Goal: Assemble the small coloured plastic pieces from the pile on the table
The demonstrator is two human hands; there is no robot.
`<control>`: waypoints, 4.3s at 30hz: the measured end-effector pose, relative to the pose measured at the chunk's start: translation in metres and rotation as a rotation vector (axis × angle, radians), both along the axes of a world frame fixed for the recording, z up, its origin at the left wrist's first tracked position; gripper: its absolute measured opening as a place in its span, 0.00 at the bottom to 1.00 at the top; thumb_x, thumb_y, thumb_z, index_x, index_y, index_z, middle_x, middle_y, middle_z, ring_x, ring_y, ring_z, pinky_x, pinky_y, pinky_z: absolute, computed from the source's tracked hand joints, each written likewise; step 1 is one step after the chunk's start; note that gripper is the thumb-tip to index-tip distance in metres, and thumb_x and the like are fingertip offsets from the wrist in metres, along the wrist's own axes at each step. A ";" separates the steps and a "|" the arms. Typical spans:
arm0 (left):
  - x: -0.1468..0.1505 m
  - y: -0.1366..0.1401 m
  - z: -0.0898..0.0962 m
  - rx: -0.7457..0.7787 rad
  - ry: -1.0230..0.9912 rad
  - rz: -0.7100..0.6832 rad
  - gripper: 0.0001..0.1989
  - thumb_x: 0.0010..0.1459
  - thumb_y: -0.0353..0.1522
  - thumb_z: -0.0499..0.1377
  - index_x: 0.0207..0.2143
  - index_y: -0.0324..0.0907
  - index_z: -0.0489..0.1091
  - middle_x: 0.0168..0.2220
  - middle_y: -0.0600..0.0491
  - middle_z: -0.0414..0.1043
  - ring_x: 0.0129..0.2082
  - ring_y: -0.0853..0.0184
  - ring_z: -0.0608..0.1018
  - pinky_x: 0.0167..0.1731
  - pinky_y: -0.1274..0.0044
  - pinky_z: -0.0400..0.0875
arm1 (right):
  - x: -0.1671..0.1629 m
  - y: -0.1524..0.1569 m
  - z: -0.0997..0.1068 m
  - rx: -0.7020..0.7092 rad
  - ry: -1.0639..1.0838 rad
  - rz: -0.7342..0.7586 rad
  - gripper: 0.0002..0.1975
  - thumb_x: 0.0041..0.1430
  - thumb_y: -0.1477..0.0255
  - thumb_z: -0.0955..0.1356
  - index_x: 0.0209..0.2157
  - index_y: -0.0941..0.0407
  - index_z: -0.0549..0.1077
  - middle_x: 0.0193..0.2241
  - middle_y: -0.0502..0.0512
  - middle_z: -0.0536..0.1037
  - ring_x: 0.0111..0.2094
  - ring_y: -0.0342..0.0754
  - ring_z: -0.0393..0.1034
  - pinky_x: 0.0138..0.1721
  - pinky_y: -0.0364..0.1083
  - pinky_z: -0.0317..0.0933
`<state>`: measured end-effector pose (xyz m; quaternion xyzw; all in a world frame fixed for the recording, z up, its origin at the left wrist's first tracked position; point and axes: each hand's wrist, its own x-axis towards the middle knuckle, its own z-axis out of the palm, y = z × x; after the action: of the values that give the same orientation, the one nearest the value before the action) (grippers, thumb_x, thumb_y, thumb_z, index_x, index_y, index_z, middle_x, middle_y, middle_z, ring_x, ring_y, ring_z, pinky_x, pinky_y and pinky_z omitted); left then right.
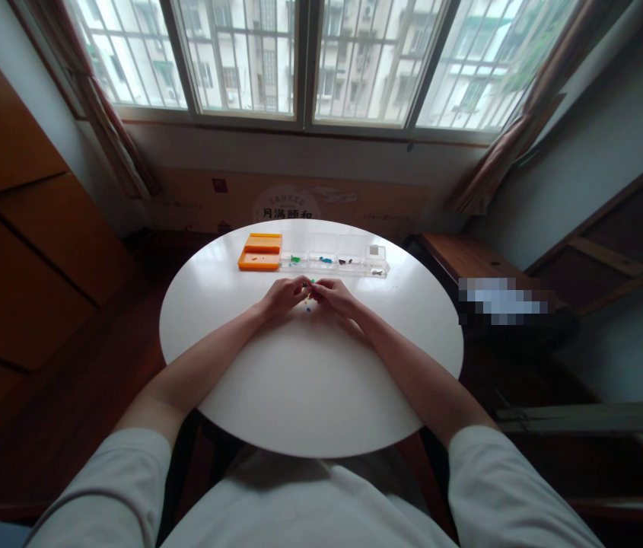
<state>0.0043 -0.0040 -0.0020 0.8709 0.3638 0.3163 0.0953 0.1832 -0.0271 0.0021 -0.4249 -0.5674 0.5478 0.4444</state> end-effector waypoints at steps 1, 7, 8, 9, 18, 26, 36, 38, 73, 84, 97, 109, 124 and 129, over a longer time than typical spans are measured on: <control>0.000 0.000 0.000 -0.002 0.001 0.001 0.12 0.58 0.37 0.52 0.39 0.43 0.71 0.19 0.60 0.65 0.19 0.75 0.64 0.24 0.82 0.54 | 0.000 0.000 0.000 -0.001 -0.001 -0.001 0.19 0.43 0.57 0.72 0.26 0.60 0.74 0.21 0.51 0.75 0.23 0.40 0.64 0.28 0.42 0.57; 0.000 0.000 0.001 -0.007 0.009 -0.004 0.11 0.58 0.36 0.52 0.39 0.43 0.70 0.19 0.60 0.65 0.19 0.75 0.64 0.24 0.82 0.53 | -0.001 -0.002 0.003 0.005 -0.004 -0.002 0.19 0.42 0.57 0.72 0.27 0.60 0.74 0.21 0.52 0.74 0.23 0.39 0.64 0.28 0.42 0.57; 0.000 0.000 0.001 -0.010 0.010 -0.003 0.11 0.58 0.36 0.52 0.39 0.43 0.70 0.19 0.60 0.65 0.19 0.75 0.64 0.24 0.82 0.53 | -0.001 -0.002 0.003 0.005 -0.006 -0.002 0.19 0.42 0.57 0.72 0.27 0.60 0.74 0.21 0.52 0.74 0.23 0.39 0.64 0.28 0.42 0.57; 0.000 0.000 0.001 -0.013 0.011 -0.004 0.11 0.58 0.36 0.52 0.39 0.43 0.70 0.19 0.60 0.65 0.19 0.75 0.64 0.24 0.82 0.53 | -0.001 -0.003 0.003 0.006 -0.007 -0.002 0.19 0.42 0.57 0.72 0.27 0.60 0.74 0.21 0.52 0.74 0.23 0.39 0.64 0.27 0.41 0.57; 0.001 -0.003 0.004 -0.015 0.021 0.004 0.11 0.58 0.36 0.52 0.39 0.43 0.70 0.19 0.60 0.64 0.18 0.75 0.63 0.24 0.82 0.53 | 0.000 -0.001 0.001 0.006 -0.012 -0.007 0.20 0.42 0.56 0.72 0.27 0.60 0.74 0.22 0.52 0.75 0.24 0.40 0.65 0.28 0.42 0.58; 0.001 -0.004 0.005 -0.023 0.007 -0.002 0.10 0.58 0.36 0.52 0.38 0.43 0.70 0.18 0.60 0.63 0.18 0.75 0.63 0.23 0.82 0.53 | 0.000 0.000 0.000 0.001 -0.007 -0.004 0.21 0.40 0.55 0.73 0.27 0.60 0.75 0.22 0.52 0.75 0.24 0.40 0.65 0.28 0.41 0.58; 0.001 -0.003 0.004 -0.024 0.023 -0.004 0.10 0.57 0.35 0.53 0.38 0.43 0.70 0.18 0.61 0.62 0.18 0.75 0.62 0.23 0.82 0.52 | 0.000 -0.001 0.001 0.037 -0.058 0.010 0.21 0.43 0.55 0.72 0.27 0.60 0.74 0.22 0.52 0.75 0.25 0.41 0.65 0.28 0.42 0.58; 0.001 -0.002 0.004 -0.027 0.026 -0.006 0.10 0.57 0.35 0.53 0.38 0.43 0.70 0.18 0.61 0.62 0.18 0.75 0.62 0.23 0.82 0.52 | -0.001 -0.002 0.002 0.050 -0.075 0.014 0.20 0.44 0.55 0.71 0.28 0.60 0.74 0.22 0.52 0.74 0.25 0.41 0.65 0.28 0.42 0.58; 0.000 0.006 -0.005 -0.084 0.112 -0.019 0.11 0.56 0.39 0.53 0.39 0.44 0.66 0.19 0.61 0.62 0.19 0.74 0.64 0.22 0.81 0.50 | -0.004 0.001 -0.004 0.279 -0.340 0.039 0.11 0.53 0.67 0.64 0.25 0.60 0.71 0.21 0.51 0.73 0.24 0.43 0.66 0.29 0.42 0.58; 0.000 0.004 -0.002 -0.101 0.128 -0.013 0.12 0.56 0.39 0.52 0.40 0.44 0.66 0.20 0.61 0.62 0.19 0.74 0.63 0.22 0.80 0.51 | -0.003 0.003 -0.009 0.296 -0.358 0.038 0.10 0.54 0.68 0.64 0.25 0.60 0.71 0.21 0.51 0.74 0.25 0.42 0.67 0.29 0.41 0.59; 0.000 0.002 0.002 -0.130 0.148 -0.004 0.12 0.55 0.40 0.53 0.40 0.44 0.65 0.20 0.60 0.62 0.19 0.73 0.62 0.22 0.80 0.49 | -0.004 0.002 -0.006 0.292 -0.375 0.046 0.10 0.54 0.71 0.62 0.26 0.61 0.71 0.21 0.51 0.73 0.24 0.42 0.66 0.29 0.41 0.59; 0.000 0.003 0.000 -0.136 0.139 -0.014 0.13 0.55 0.40 0.53 0.40 0.45 0.64 0.20 0.61 0.61 0.19 0.74 0.61 0.22 0.81 0.49 | -0.004 0.002 -0.006 0.317 -0.402 0.034 0.10 0.53 0.74 0.61 0.27 0.61 0.73 0.21 0.50 0.73 0.24 0.41 0.65 0.29 0.40 0.58; 0.000 0.002 0.002 -0.145 0.152 -0.002 0.13 0.55 0.40 0.53 0.40 0.45 0.65 0.20 0.60 0.63 0.20 0.73 0.62 0.23 0.81 0.49 | -0.003 0.003 -0.008 0.311 -0.398 0.034 0.10 0.53 0.73 0.62 0.28 0.61 0.73 0.21 0.50 0.73 0.24 0.41 0.65 0.29 0.40 0.58; 0.000 0.001 0.003 -0.142 0.152 -0.006 0.14 0.54 0.40 0.53 0.41 0.45 0.65 0.20 0.60 0.63 0.20 0.73 0.63 0.23 0.80 0.50 | -0.003 0.003 -0.007 0.306 -0.396 0.033 0.10 0.53 0.73 0.62 0.27 0.61 0.73 0.22 0.51 0.74 0.25 0.41 0.66 0.30 0.40 0.59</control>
<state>0.0044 -0.0026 0.0009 0.8846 0.3889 0.2221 0.1300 0.1799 -0.0242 -0.0048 -0.4423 -0.7268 0.3686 0.3745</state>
